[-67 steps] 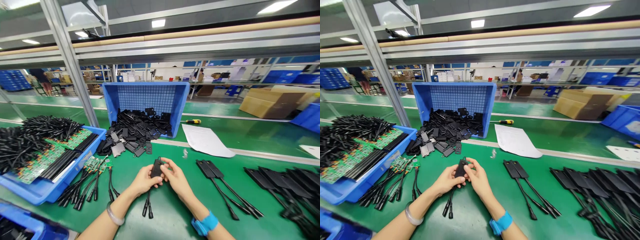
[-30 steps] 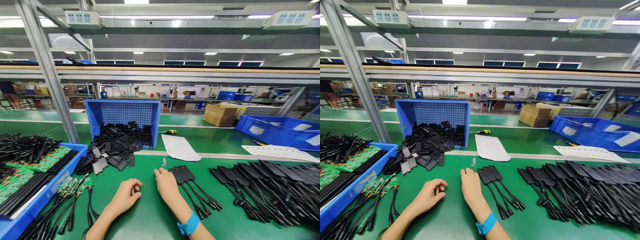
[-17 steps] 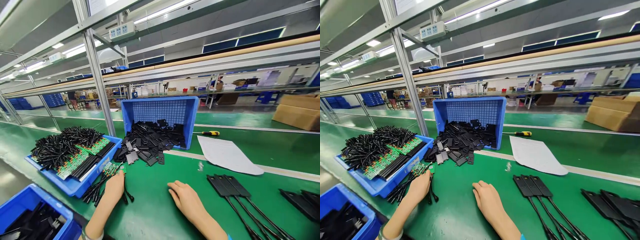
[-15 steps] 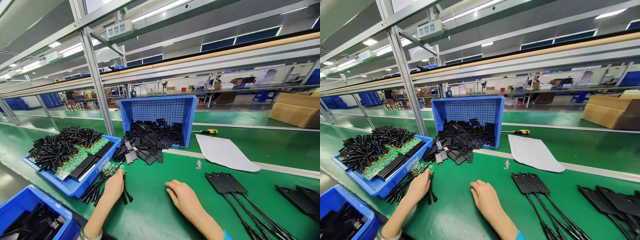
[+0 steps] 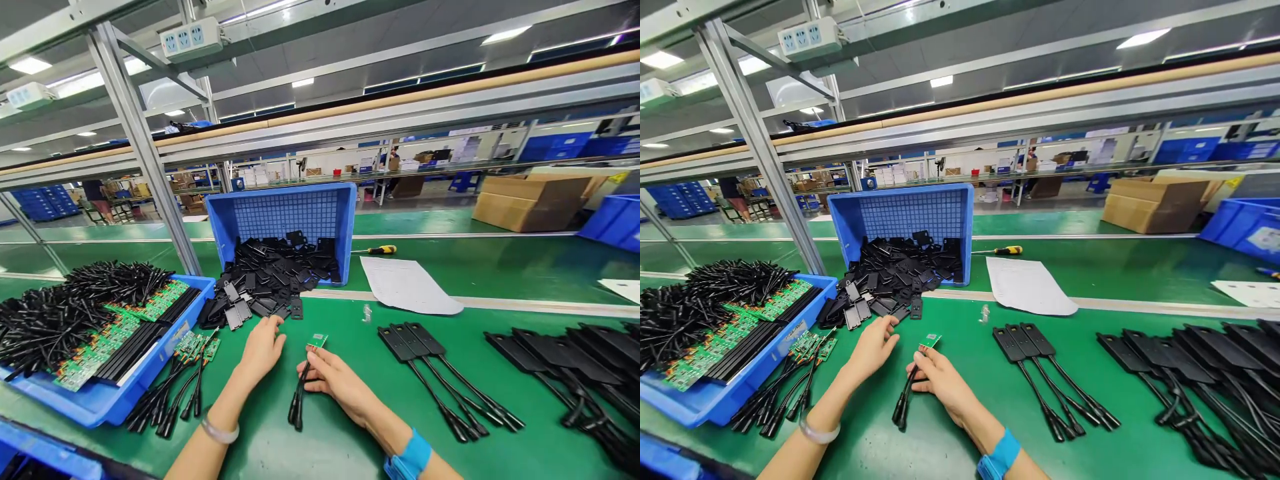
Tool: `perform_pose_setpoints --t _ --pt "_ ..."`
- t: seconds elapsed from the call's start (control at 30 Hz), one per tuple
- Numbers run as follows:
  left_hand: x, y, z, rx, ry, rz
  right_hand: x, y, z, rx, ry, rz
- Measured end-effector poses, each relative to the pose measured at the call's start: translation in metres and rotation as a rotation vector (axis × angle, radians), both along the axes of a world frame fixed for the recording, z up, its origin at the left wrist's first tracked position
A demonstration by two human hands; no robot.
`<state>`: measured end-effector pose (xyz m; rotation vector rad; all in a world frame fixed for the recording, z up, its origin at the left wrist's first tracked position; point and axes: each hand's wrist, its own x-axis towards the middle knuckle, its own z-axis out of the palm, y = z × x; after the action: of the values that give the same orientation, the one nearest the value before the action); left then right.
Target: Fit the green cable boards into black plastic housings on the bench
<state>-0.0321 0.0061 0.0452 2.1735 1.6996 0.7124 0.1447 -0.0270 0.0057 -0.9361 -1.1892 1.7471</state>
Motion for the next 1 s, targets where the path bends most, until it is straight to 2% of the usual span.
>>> perform_pose_setpoints --t 0.07,0.13,0.27,0.37,0.47,0.6,0.7,0.83,1.0 --pt "0.002 0.017 -0.005 0.086 0.119 0.102 0.004 0.003 0.001 0.022 0.005 -0.072" --pt "-0.001 0.028 -0.01 0.088 0.136 0.132 0.009 0.006 0.004 0.139 -0.104 -0.124" --pt "-0.005 0.031 -0.013 0.113 0.125 0.1 0.02 0.009 0.012 0.619 -0.537 -0.281" --pt "-0.002 0.024 -0.012 0.038 -0.146 -0.001 0.027 0.009 0.016 0.916 -0.776 -0.378" --pt "0.005 0.017 -0.013 -0.18 -0.582 -0.132 0.032 0.01 0.016 1.046 -0.889 -0.402" --pt "0.013 0.011 -0.016 -0.434 -1.1 -0.159 0.031 0.009 0.015 1.094 -0.907 -0.413" --pt "0.017 0.007 -0.017 -0.575 -1.366 -0.172 0.027 0.006 0.017 1.063 -0.825 -0.38" --pt "0.019 0.003 -0.016 -0.651 -1.504 -0.199 0.024 0.003 0.019 1.07 -0.784 -0.344" --pt "0.02 0.001 -0.016 -0.665 -1.51 -0.224 0.023 0.003 0.017 1.032 -0.725 -0.376"
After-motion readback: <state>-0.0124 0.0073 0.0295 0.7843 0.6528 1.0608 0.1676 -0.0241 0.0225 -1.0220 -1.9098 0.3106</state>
